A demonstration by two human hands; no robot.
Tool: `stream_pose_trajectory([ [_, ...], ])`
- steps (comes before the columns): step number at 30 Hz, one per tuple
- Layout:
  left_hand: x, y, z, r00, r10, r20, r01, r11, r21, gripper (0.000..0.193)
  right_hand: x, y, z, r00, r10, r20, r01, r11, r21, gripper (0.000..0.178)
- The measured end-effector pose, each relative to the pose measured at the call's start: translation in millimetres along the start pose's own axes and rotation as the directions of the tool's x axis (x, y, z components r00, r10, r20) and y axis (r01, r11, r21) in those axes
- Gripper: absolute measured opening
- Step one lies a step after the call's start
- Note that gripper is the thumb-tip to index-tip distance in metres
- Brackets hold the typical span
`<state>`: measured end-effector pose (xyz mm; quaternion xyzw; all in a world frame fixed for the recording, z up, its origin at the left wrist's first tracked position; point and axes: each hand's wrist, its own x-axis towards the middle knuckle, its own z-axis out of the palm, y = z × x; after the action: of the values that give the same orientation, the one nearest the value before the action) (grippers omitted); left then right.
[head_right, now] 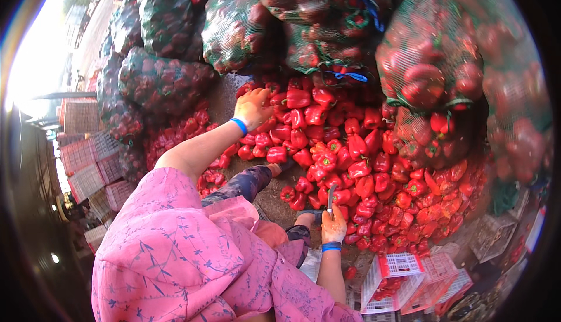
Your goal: The person sorts red bell peppers from large mesh bags into plastic crates. They use a curved knife to cut open the bags and then pick individual peppers, sometimes cutting off the stems, and place them into crates.
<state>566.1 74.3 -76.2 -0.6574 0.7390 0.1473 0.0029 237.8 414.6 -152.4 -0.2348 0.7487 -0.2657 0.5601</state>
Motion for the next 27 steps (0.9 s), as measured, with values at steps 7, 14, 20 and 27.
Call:
stream_pose_trajectory([
  [7,-37.0,-137.5,-0.4,0.867,-0.474,0.156,0.491,0.866,-0.096,0.055,15.0,-154.7,67.6,0.985,0.137,0.108,-0.121,0.982,-0.144,0.034],
  [14,30.1,-217.4,69.6,0.722,-0.686,0.089,0.5,0.428,-0.753,0.059,55.9,-177.7,126.3,0.975,-0.038,0.221,0.076,0.983,-0.166,0.018],
  [20,88.7,-239.5,120.0,0.444,-0.695,0.565,0.302,-0.478,-0.825,0.074,71.6,-142.5,135.8,0.972,0.043,0.231,-0.024,0.996,-0.087,0.026],
  [27,138.9,-251.3,190.8,0.589,-0.497,0.637,0.075,-0.751,-0.656,0.054,80.2,-116.9,131.1,0.968,0.137,0.211,-0.086,0.968,-0.235,0.031],
])
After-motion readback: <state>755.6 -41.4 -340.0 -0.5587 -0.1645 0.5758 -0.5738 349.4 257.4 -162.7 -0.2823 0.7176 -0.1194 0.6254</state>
